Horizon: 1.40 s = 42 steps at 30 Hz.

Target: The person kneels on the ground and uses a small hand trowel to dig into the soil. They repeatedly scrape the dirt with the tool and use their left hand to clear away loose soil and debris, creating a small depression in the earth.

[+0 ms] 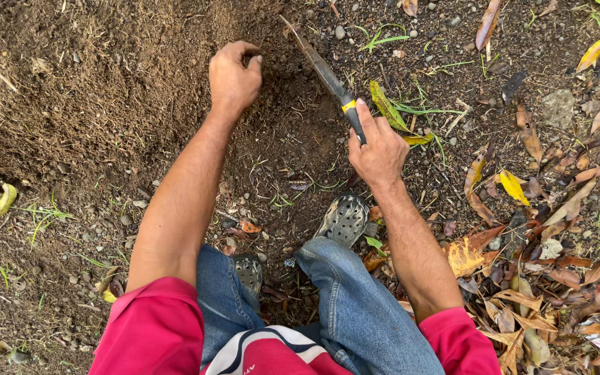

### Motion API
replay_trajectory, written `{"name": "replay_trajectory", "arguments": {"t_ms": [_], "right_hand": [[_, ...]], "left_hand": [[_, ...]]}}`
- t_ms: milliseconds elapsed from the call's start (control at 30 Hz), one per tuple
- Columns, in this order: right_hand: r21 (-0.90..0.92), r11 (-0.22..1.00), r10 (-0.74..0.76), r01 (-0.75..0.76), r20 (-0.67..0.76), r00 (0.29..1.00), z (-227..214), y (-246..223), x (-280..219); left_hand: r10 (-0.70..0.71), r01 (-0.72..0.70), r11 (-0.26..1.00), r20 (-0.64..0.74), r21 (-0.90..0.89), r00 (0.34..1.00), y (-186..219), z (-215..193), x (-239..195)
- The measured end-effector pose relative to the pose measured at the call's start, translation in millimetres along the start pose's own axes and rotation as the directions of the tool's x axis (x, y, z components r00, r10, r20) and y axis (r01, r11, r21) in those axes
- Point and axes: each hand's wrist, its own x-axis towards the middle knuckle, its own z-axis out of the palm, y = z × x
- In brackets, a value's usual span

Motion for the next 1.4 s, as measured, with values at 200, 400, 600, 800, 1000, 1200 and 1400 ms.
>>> {"name": "replay_trajectory", "arguments": {"t_ms": [200,400,600,800,1000,1200,1400], "right_hand": [[0.006,1.0,-0.023,0.023,-0.003,1.0,2.8,-1.6,-2.1],[-0.008,0.998,-0.055,0.056,0.072,0.996,2.7,-2.1,0.6],[0.126,0.983,0.107,-0.133,0.196,0.975,-13.3,1.4,0.7],[0.53,0.827,0.06,-0.188,0.249,0.967,-26.4,23.7,-18.3],[-0.035,0.879,0.44,-0.475,0.443,0.781,-20.0,11.1,-25.4],[-0.184,0.915,0.399,-0.359,0.552,0.732,-5.4,-1.7,-28.3],[0.002,0.795,0.515,-0.606,0.526,0.677,-41.9,13.9,-43.2]], "left_hand": [[0.167,-0.168,0.986,-0.059,-0.015,0.984,-10.9,3.2,-2.1],[0.026,0.118,0.846,0.26,-0.52,0.965,51.9,-21.0,-15.8],[0.145,0.073,0.773,0.288,-0.63,0.947,50.3,-11.9,4.4],[-0.087,0.17,0.727,0.157,-0.666,0.984,17.4,-11.4,20.0],[-0.056,0.052,0.998,0.295,0.022,0.954,-5.6,44.0,-41.0],[-0.144,0.023,0.958,0.413,0.285,0.899,12.0,80.8,-70.6],[0.0,-0.073,0.976,0.331,0.208,0.943,15.4,105.4,-72.4]]}}
